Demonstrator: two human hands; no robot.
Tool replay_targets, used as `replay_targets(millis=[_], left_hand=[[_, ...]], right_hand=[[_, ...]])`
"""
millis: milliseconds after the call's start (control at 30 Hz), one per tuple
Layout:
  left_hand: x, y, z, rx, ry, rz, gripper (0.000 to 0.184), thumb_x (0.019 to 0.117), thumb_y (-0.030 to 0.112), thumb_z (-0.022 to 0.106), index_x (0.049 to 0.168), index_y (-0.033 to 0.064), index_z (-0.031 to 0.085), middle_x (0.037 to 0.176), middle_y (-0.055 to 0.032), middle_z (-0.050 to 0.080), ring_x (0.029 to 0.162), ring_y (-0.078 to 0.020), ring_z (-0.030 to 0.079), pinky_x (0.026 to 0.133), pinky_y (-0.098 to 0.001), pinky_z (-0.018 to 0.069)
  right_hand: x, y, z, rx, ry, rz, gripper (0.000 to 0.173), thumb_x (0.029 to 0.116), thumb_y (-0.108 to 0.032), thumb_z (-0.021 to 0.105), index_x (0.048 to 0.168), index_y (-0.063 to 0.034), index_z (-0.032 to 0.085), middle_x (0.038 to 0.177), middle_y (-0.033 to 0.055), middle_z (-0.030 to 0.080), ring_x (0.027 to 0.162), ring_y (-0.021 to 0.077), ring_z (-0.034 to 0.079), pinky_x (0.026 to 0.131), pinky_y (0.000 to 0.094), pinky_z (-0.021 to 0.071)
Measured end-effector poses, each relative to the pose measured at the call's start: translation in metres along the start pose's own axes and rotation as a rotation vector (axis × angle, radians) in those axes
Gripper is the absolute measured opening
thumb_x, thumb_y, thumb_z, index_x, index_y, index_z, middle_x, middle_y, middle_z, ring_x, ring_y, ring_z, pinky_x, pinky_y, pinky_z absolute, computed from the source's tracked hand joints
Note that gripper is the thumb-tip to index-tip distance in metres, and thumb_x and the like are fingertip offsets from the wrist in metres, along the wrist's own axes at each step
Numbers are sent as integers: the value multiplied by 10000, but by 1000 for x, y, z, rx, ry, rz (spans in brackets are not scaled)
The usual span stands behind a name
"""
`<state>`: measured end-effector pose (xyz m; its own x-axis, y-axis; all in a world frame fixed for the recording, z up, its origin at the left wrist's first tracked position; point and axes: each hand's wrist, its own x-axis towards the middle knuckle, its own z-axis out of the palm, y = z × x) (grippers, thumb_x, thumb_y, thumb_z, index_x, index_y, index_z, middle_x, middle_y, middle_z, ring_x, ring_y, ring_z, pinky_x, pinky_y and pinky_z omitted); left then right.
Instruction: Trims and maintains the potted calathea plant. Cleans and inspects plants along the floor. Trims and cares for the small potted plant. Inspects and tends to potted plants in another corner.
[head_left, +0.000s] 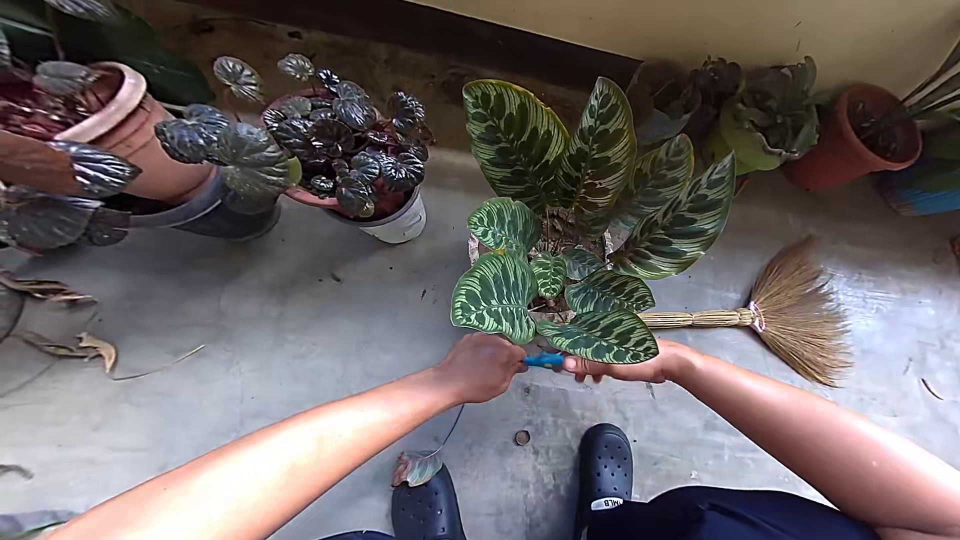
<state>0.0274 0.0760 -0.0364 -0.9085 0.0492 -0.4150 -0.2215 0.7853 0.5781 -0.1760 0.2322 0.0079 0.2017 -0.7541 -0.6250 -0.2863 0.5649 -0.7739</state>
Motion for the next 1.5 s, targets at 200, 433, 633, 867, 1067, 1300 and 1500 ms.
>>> replay_targets(millis=[200, 433, 633, 867, 1067, 1300, 1500], left_hand=[[14, 36, -7, -252, -150, -91, 376, 1089, 340, 508, 1152, 39, 723, 981, -128, 743, 942, -268, 701, 948, -501, 503], [13, -39, -64, -583, 519, -187, 199, 931, 104, 696, 1079, -28, 696, 896, -152, 726, 780, -230, 703, 754, -459, 587], [83, -40, -96, -1075, 647, 61, 304, 1025, 115, 542, 1303, -8, 556, 1179, -93, 638, 1060, -99, 619, 942, -304, 530], [81, 21, -79, -452, 231, 281, 892, 796, -23, 754, 1584, 200, 400, 1509, -163, 515, 1411, -356, 474, 1142, -587, 394], [71, 17, -59, -308, 221, 336, 780, 826, 16, 703, 1542, 199, 455, 1479, -162, 536, 1420, -373, 456, 1123, -593, 392], [70, 9, -62, -324, 233, 371, 755, 827, 13, 710, 1524, 186, 475, 1454, -147, 561, 1403, -356, 477, 1119, -567, 403], [74, 4, -61, -337, 223, 392, 730, 842, -5, 672, 1523, 161, 470, 1426, -168, 578, 1383, -362, 500, 1114, -559, 410]], right_hand=[[16, 7, 14, -73, 134, -74, 287, 1074, -319, 554, 1110, -50, 648, 872, 6, 666, 692, 42, 631, 665, 212, 546], [-33, 16, -97, -182, 519, 263, 124, 1001, -137, 681, 1070, -35, 671, 789, 9, 660, 606, 51, 598, 585, 228, 534], [-25, 15, -169, -485, 992, 103, 285, 992, -155, 669, 1157, 77, 670, 1092, 240, 695, 975, 280, 666, 926, 444, 520], [36, -104, -199, -954, 1041, -64, 351, 976, -377, 696, 896, -37, 732, 781, 201, 690, 749, 395, 671, 673, 631, 476], [149, -58, -181, -1030, 783, -59, 282, 977, -245, 659, 834, -2, 675, 828, 207, 690, 822, 421, 695, 695, 639, 518], [123, -80, -187, -1079, 824, -238, 327, 975, -256, 660, 773, 2, 656, 730, 173, 654, 707, 358, 668, 618, 568, 503], [161, -50, -177, -1069, 723, -169, 297, 967, -203, 642, 756, 5, 626, 733, 185, 649, 724, 386, 675, 630, 588, 504]])
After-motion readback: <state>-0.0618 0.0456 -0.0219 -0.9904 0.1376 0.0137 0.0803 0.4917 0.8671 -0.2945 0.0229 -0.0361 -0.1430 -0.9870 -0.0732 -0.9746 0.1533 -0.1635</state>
